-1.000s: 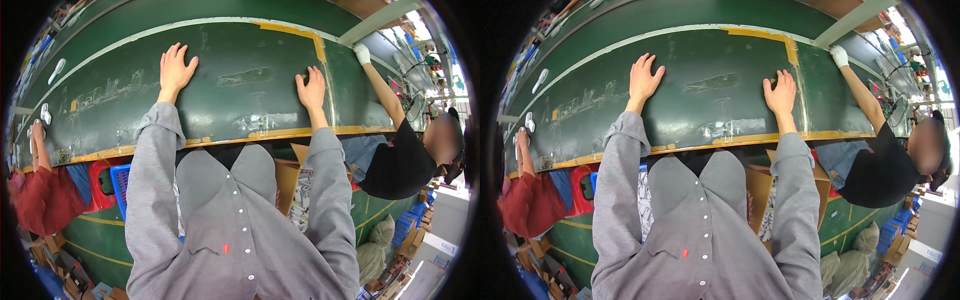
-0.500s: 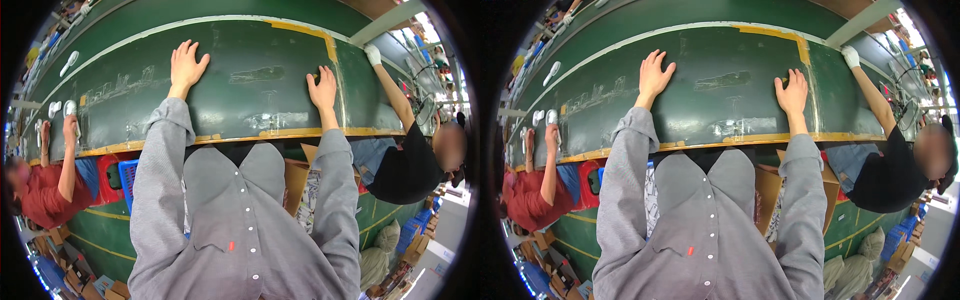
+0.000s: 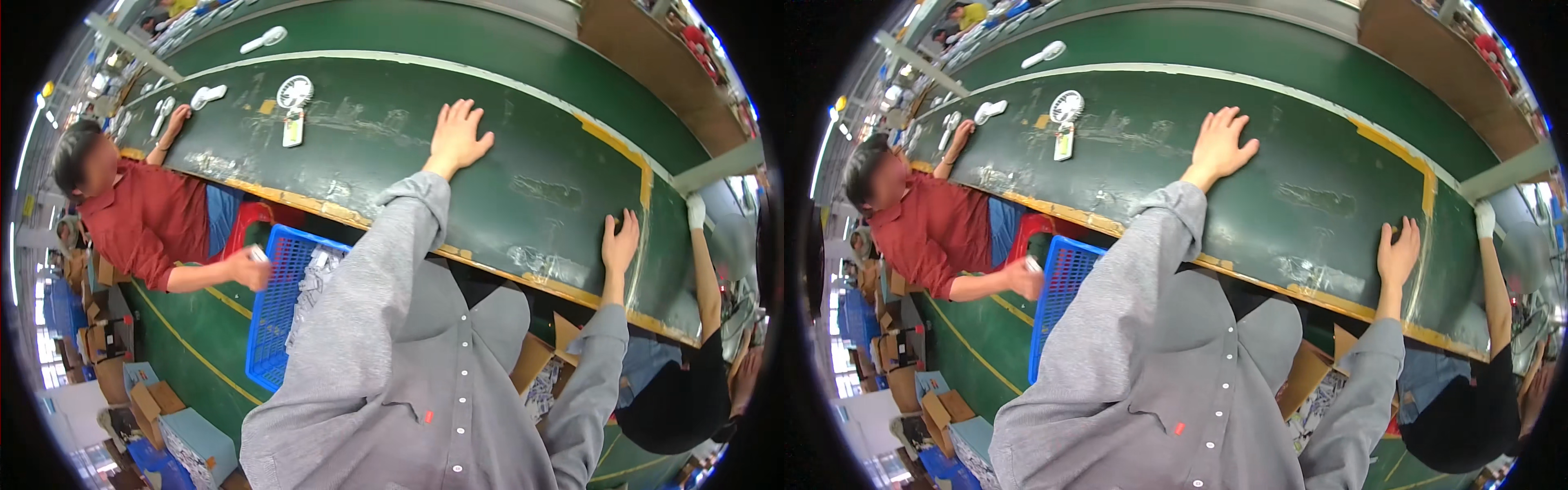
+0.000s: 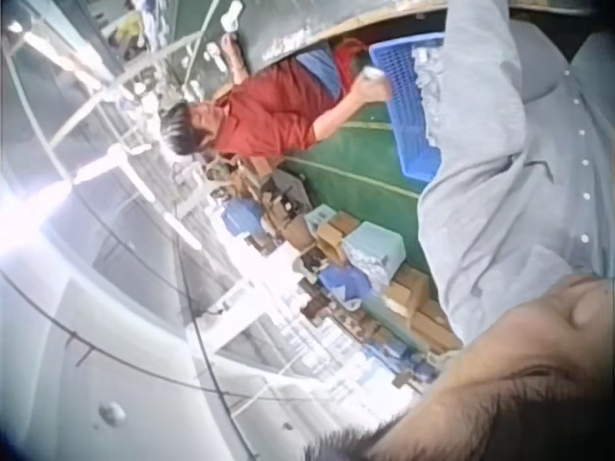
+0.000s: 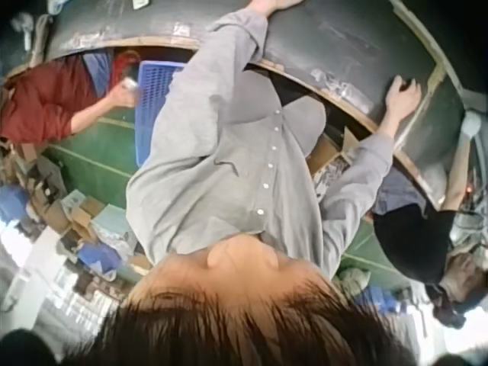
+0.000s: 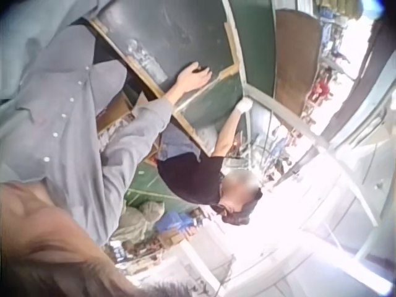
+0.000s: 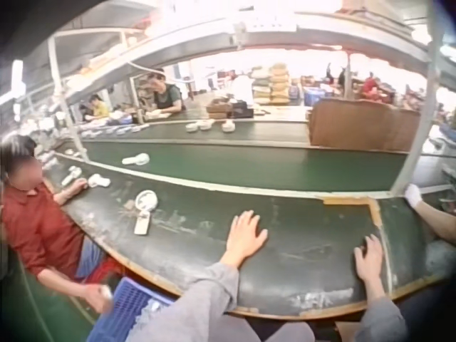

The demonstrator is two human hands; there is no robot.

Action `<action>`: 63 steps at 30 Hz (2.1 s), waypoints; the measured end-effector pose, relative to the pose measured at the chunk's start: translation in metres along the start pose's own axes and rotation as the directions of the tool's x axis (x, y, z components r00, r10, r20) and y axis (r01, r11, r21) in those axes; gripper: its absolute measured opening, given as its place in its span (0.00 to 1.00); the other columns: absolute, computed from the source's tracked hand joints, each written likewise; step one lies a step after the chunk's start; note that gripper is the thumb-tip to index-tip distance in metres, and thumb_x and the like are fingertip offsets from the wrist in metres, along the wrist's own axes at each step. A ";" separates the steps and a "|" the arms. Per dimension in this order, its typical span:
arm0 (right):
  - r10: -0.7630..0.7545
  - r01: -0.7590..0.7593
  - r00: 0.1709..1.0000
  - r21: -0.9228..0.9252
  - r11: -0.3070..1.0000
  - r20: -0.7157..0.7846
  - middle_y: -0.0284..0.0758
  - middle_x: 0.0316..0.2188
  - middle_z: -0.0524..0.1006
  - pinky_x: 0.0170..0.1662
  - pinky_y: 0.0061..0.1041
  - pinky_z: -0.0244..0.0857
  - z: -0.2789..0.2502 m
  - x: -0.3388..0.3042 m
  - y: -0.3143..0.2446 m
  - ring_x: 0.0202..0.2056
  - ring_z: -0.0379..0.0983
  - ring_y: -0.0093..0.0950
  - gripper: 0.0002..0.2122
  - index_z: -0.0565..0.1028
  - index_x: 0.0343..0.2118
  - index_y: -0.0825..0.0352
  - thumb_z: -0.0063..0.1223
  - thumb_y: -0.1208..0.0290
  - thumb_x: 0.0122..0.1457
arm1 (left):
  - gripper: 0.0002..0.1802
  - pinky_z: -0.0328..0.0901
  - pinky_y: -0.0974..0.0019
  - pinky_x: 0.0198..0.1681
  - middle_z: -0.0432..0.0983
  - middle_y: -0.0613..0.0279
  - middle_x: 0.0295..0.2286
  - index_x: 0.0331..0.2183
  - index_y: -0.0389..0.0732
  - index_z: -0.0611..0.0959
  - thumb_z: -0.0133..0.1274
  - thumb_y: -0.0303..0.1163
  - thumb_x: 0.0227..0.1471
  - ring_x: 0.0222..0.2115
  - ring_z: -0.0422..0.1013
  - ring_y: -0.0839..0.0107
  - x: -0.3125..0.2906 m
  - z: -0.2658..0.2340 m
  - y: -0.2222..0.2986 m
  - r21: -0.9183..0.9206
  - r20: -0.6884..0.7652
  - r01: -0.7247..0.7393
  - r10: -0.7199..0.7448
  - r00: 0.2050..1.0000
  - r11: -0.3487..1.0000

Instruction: Assembling small portable fans on an electronics production line.

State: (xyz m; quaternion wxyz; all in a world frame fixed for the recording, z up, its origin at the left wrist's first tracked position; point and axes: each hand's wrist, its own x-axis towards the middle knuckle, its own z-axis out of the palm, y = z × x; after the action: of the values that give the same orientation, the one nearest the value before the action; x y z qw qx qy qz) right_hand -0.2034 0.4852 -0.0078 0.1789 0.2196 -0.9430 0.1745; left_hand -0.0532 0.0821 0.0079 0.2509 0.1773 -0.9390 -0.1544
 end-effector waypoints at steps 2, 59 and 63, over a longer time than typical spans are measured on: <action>0.001 -0.002 1.000 0.013 1.000 0.009 0.46 0.61 0.65 0.66 0.39 0.49 0.003 0.002 0.001 0.63 0.57 0.43 0.26 0.69 0.57 0.70 0.49 0.55 0.62 | 0.34 0.47 0.51 0.67 0.63 0.50 0.58 0.55 0.39 0.74 0.54 0.49 0.52 0.63 0.55 0.55 0.000 -0.003 -0.002 -0.055 -0.020 0.023 -0.024 1.000 0.998; -0.109 -0.592 0.794 0.801 0.088 0.598 0.30 0.29 0.73 0.25 0.16 0.57 -0.131 -0.127 -0.118 0.24 0.65 0.16 0.07 0.73 0.36 0.69 0.50 0.71 0.59 | 0.63 0.66 0.57 0.55 0.71 0.41 0.49 0.62 0.27 0.49 0.71 0.40 0.35 0.51 0.71 0.55 -0.109 -0.073 0.240 -0.875 0.444 0.378 0.190 0.876 0.303; -0.072 -0.627 0.779 0.767 -0.137 0.623 0.28 0.26 0.70 0.25 0.16 0.57 -0.123 -0.135 -0.132 0.23 0.63 0.15 0.12 0.71 0.43 0.69 0.52 0.65 0.63 | 0.47 0.68 0.60 0.51 0.71 0.52 0.47 0.57 0.36 0.56 0.66 0.31 0.41 0.46 0.71 0.65 -0.137 -0.059 0.237 -0.900 0.432 0.433 -0.034 0.901 0.049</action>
State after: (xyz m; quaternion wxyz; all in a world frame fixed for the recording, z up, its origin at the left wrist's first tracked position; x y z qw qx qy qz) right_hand 0.0050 0.4719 0.0774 -0.3176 0.0908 -0.5434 0.7718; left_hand 0.0283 0.3369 0.0892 0.1312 0.0896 -0.5704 -0.8059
